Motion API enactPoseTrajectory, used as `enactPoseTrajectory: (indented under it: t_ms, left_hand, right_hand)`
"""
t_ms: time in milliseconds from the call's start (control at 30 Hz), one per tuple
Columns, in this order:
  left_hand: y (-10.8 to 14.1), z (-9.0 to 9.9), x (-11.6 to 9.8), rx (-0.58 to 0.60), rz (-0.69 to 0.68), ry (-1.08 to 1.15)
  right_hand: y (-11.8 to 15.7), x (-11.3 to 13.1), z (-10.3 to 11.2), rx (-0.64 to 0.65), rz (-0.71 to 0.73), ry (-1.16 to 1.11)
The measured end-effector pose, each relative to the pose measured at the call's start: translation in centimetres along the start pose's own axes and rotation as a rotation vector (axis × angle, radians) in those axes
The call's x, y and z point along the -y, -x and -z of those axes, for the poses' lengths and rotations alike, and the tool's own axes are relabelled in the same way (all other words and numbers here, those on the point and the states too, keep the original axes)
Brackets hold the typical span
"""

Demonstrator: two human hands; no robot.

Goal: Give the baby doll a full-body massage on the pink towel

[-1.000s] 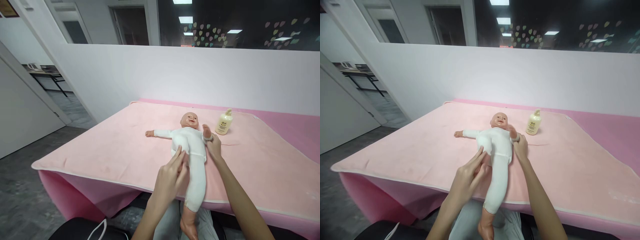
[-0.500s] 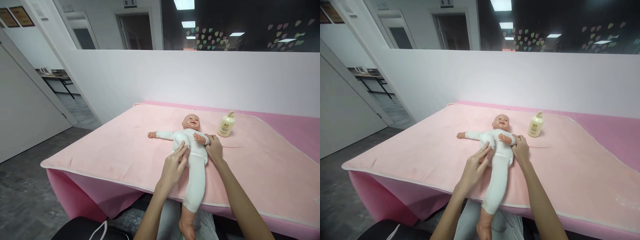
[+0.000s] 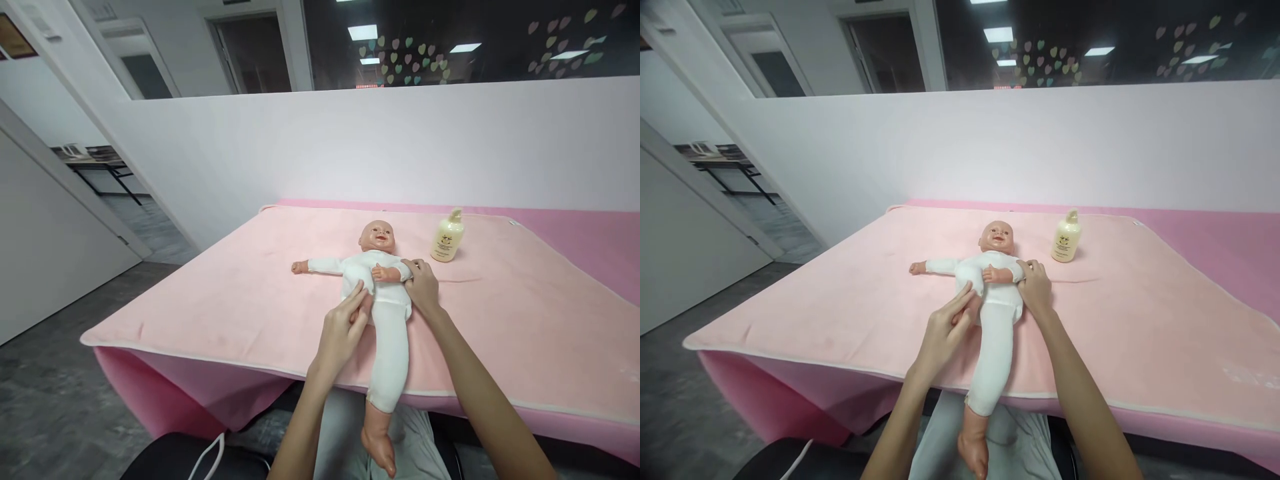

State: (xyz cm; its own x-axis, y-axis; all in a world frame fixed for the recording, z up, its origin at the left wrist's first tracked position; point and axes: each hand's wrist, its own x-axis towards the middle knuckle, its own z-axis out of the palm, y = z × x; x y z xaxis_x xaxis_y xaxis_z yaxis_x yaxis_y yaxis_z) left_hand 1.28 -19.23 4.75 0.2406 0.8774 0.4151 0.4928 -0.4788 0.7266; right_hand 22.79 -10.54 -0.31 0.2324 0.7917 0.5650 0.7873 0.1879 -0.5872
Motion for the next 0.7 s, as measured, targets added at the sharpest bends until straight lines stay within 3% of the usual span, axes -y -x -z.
enactPoseTrajectory:
  t_ms: [67, 133, 267, 400, 567, 700]
  left_hand:
    - [-1.0, -0.3, 0.3, -0.002, -0.014, 0.002]
    - [-0.3, 0.2, -0.2, -0.008, -0.038, -0.002]
    - [5.0, 1.2, -1.2, -0.078, -0.164, -0.063]
    - [10.4, 0.5, -0.3, -0.152, -0.306, -0.188]
    - [12.7, -0.1, 1.3, -0.045, -0.445, -0.339]
    - [12.3, 1.4, 1.6, 0.067, -0.577, -0.414]
  right_hand:
    - [0.0, 0.0, 0.1, -0.004, -0.019, -0.034]
    - [-0.3, -0.3, 0.1, -0.051, -0.149, -0.149]
    - [-1.0, -1.1, -0.2, -0.188, -0.531, -0.467]
    - [-1.2, -1.7, -0.6, -0.266, -0.74, -0.813]
    - [-1.2, -1.7, -0.4, -0.343, -0.897, -0.971]
    - [-1.7, -2.4, 0.0, -0.374, -0.969, -1.031]
